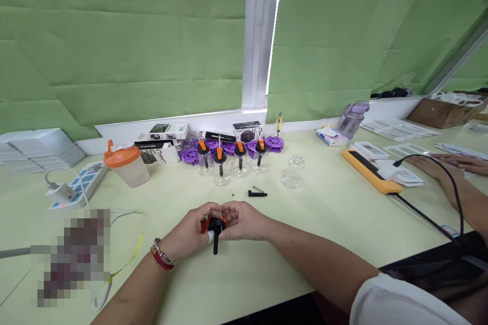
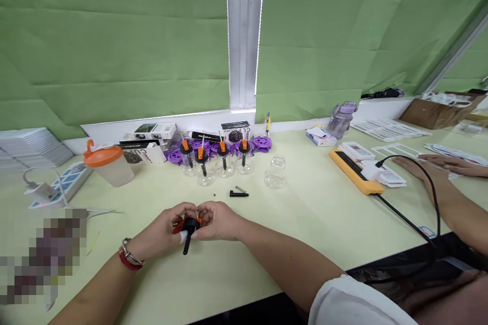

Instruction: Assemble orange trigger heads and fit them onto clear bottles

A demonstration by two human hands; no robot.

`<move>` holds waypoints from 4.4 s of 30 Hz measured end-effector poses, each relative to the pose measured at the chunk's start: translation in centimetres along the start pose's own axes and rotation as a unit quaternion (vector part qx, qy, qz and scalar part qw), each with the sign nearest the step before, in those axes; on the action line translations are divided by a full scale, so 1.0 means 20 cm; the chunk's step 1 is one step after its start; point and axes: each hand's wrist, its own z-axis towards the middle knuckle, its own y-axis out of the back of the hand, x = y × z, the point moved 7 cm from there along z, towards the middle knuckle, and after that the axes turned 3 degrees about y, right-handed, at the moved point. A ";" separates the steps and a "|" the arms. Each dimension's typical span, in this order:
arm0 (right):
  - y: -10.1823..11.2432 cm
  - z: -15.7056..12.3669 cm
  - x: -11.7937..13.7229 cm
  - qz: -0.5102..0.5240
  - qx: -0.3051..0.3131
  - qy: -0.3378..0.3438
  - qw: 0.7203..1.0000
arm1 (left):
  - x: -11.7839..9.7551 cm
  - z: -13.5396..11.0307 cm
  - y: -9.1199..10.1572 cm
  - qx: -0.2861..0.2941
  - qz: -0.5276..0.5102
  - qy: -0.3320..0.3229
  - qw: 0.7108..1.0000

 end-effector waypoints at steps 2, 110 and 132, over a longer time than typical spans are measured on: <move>-0.01 -0.01 0.02 0.025 0.004 0.008 1.000 | 0.00 0.00 0.01 0.009 0.004 0.008 1.000; 0.17 0.09 0.12 -0.004 -0.201 -0.048 0.978 | 0.61 -0.09 0.61 -0.291 0.248 0.338 0.860; 0.27 -0.08 0.07 0.009 -0.200 -0.051 0.979 | 0.08 0.25 0.43 -0.282 0.412 0.103 0.861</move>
